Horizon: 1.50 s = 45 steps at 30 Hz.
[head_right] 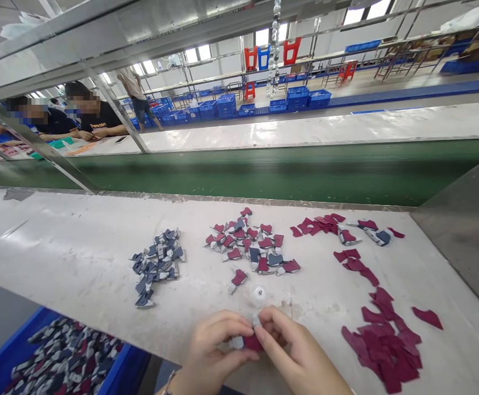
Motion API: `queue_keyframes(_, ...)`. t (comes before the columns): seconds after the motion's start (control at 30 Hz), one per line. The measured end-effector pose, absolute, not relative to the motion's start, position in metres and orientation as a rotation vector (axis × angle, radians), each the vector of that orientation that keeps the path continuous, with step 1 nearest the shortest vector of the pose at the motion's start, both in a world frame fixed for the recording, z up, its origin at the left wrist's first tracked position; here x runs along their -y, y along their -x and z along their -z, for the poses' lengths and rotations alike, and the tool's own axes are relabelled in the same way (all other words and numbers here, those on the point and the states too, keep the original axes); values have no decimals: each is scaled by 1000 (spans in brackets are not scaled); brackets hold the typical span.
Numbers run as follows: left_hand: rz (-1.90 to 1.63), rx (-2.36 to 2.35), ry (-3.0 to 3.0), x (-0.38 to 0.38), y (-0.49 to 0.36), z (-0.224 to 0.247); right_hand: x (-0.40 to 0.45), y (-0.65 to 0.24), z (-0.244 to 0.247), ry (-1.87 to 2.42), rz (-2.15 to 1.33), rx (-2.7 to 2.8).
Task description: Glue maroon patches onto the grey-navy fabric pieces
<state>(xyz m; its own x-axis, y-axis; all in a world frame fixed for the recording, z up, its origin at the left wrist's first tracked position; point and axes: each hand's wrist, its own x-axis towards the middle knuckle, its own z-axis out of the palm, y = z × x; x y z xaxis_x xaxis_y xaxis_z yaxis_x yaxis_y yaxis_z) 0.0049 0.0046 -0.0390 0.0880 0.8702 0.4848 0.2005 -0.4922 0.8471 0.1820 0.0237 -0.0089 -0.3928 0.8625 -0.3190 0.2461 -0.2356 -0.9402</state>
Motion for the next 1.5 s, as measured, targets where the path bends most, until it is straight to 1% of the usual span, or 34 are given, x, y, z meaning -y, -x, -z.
queue_keyframes(0.27, -1495, -1028, -1776, -3, -8, 46, -25, -186, 9, 1270, -1711, 1574)
queue_keyframes(0.43, -1387, -1061, -1741, 3, -7, 39, -27, -188, 10, 1210, -1724, 1622)
queue_keyframes(0.53, -1312, -1121, -1688, 7, -4, 30, -24, -188, 2, 1193, -1708, 1630)
queue_keyframes(0.7, -1295, -1130, -1599, 9, 2, 24, -16, -190, -12, 1192, -1746, 1661)
queue_keyframes(0.93, -1297, -1172, -1691, 13, 5, 26, -9, -190, -8, 1185, -1553, 1743)
queue_keyframes(1.2, -1246, -1110, -1831, 14, 11, 25, -19, -194, -23, 1148, -1688, 1765)
queue_keyframes(1.5, -1220, -1147, -1964, 12, 10, 19, -18, -189, -17, 1149, -1478, 1851)
